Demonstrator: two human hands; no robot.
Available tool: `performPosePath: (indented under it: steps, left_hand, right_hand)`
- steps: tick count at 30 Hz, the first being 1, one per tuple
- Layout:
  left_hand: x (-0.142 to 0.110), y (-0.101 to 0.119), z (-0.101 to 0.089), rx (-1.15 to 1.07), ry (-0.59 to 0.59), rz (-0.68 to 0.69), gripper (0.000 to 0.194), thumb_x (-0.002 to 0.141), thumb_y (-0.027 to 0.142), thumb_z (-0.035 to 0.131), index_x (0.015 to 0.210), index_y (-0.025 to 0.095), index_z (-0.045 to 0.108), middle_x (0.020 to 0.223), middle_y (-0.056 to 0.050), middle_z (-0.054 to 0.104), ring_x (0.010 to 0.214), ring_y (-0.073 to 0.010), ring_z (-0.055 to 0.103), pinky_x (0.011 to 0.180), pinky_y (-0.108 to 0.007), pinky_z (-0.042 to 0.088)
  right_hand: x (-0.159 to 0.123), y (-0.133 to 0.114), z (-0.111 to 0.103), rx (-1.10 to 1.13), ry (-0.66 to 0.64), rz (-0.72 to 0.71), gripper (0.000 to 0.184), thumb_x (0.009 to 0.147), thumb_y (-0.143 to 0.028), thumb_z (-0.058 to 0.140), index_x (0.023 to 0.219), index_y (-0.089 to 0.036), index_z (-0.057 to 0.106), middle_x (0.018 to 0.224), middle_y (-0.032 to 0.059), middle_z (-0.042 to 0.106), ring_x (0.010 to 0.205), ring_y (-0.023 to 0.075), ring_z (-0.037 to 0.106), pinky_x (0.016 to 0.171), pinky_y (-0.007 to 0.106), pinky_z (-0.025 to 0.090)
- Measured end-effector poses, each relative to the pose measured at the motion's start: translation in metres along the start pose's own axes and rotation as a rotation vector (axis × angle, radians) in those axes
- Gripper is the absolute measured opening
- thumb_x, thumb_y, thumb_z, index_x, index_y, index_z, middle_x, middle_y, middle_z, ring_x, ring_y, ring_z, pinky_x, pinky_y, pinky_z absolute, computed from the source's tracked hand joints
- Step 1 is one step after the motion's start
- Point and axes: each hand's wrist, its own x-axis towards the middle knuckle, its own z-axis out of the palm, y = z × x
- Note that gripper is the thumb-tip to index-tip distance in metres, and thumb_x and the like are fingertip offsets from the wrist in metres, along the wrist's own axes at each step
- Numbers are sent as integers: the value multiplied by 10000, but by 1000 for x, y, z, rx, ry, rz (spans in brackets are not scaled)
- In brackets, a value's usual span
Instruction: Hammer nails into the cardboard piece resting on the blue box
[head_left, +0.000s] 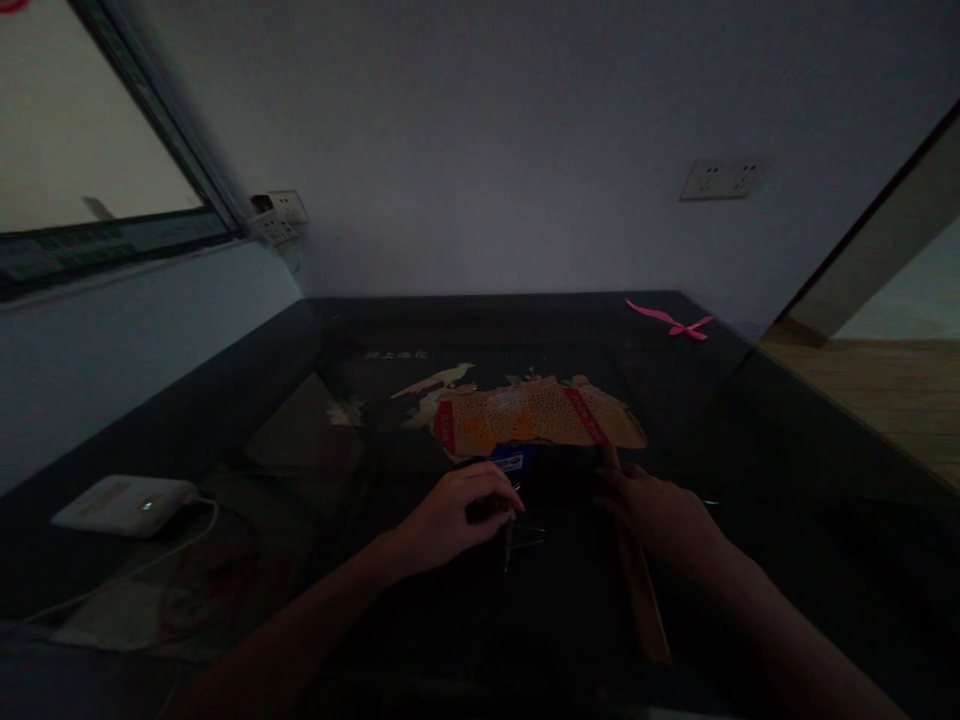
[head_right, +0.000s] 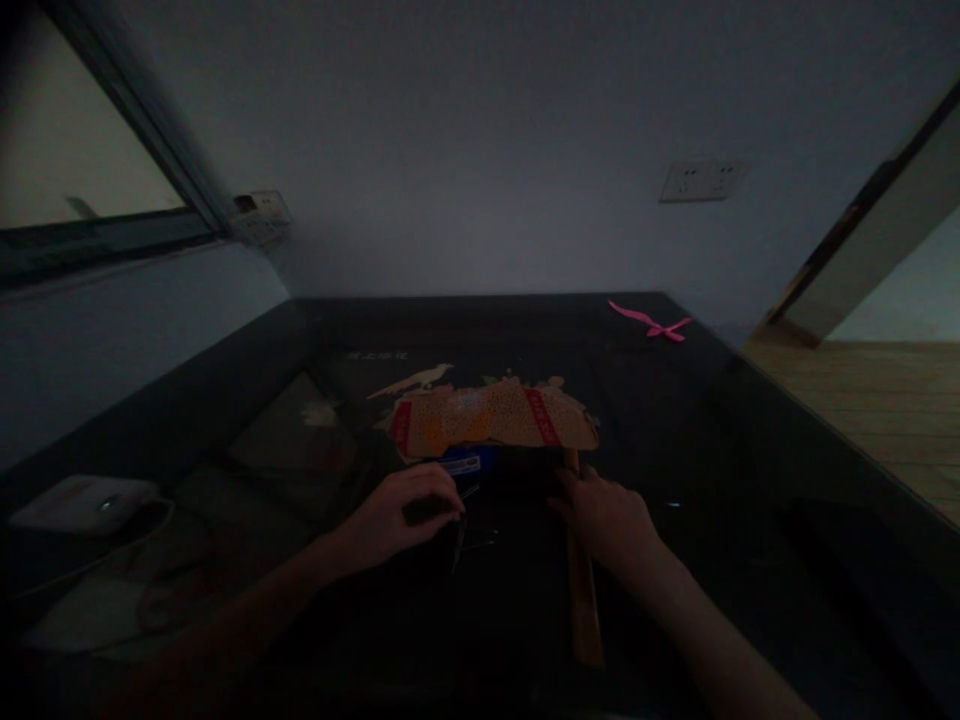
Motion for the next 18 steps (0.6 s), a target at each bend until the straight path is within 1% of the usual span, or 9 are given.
performPosePath:
  steps: [3, 6, 8, 9, 12, 15, 16, 18]
  left_hand:
    - [0, 0, 0, -36, -17, -28, 155, 802, 181, 556, 935, 166, 634, 925, -50, 607, 855, -118, 577, 793, -250, 470]
    - [-1, 2, -1, -217, -88, -98, 213, 771, 225, 613, 972, 158, 635, 1007, -73, 612, 815, -121, 609, 762, -261, 498]
    - [-2, 6, -3, -354, -162, -128, 211, 739, 236, 651, 931, 148, 654, 1085, -93, 606, 822, -133, 625, 750, -266, 510]
    - [-2, 9, -4, -387, -194, -137, 191, 725, 239, 666, 893, 147, 668, 1110, -97, 606, 854, -147, 627, 760, -272, 509]
    - [-3, 17, -7, -378, -244, -134, 131, 703, 254, 691, 798, 165, 701, 1106, -87, 631, 963, -186, 606, 825, -295, 484]
    - [-2, 20, -11, -379, -216, -110, 116, 713, 271, 684, 766, 171, 710, 1067, -84, 654, 945, -187, 614, 831, -301, 477]
    - [-1, 20, -13, -378, -187, -106, 119, 721, 279, 677, 757, 169, 709, 1040, -84, 663, 921, -182, 620, 819, -300, 481]
    - [2, 17, -20, -363, -79, -108, 148, 730, 305, 665, 736, 161, 697, 950, -80, 684, 863, -175, 630, 786, -299, 491]
  right_hand:
    - [0, 0, 0, 2, 3, -7, 398, 895, -382, 393, 1230, -212, 526, 1124, 148, 603, 874, 285, 651, 643, 368, 491]
    - [-1, 0, 0, 2, 17, -14, 399, 896, -387, 391, 1227, -213, 528, 1123, 142, 604, 860, 280, 655, 635, 363, 494]
    - [-2, 0, 0, -1, 23, -12, 398, 898, -389, 389, 1225, -213, 530, 1120, 139, 606, 860, 281, 656, 623, 356, 496]
    - [-2, 1, 1, -2, 26, -13, 398, 898, -389, 388, 1225, -211, 530, 1113, 138, 609, 861, 282, 657, 618, 352, 496]
    - [-1, 1, 1, 0, 22, -21, 397, 898, -389, 393, 1219, -203, 535, 1066, 136, 626, 849, 280, 662, 612, 344, 492]
    - [-1, 0, -1, 4, 20, -14, 386, 899, -384, 392, 1203, -206, 548, 1042, 135, 634, 834, 278, 666, 610, 346, 490]
    - [-2, -1, -2, 5, 18, -7, 384, 899, -382, 390, 1202, -206, 549, 1047, 138, 634, 835, 280, 666, 609, 348, 491]
    - [-3, -4, -4, 5, 6, 6, 395, 897, -380, 392, 1218, -198, 536, 1063, 149, 633, 841, 288, 665, 608, 358, 494]
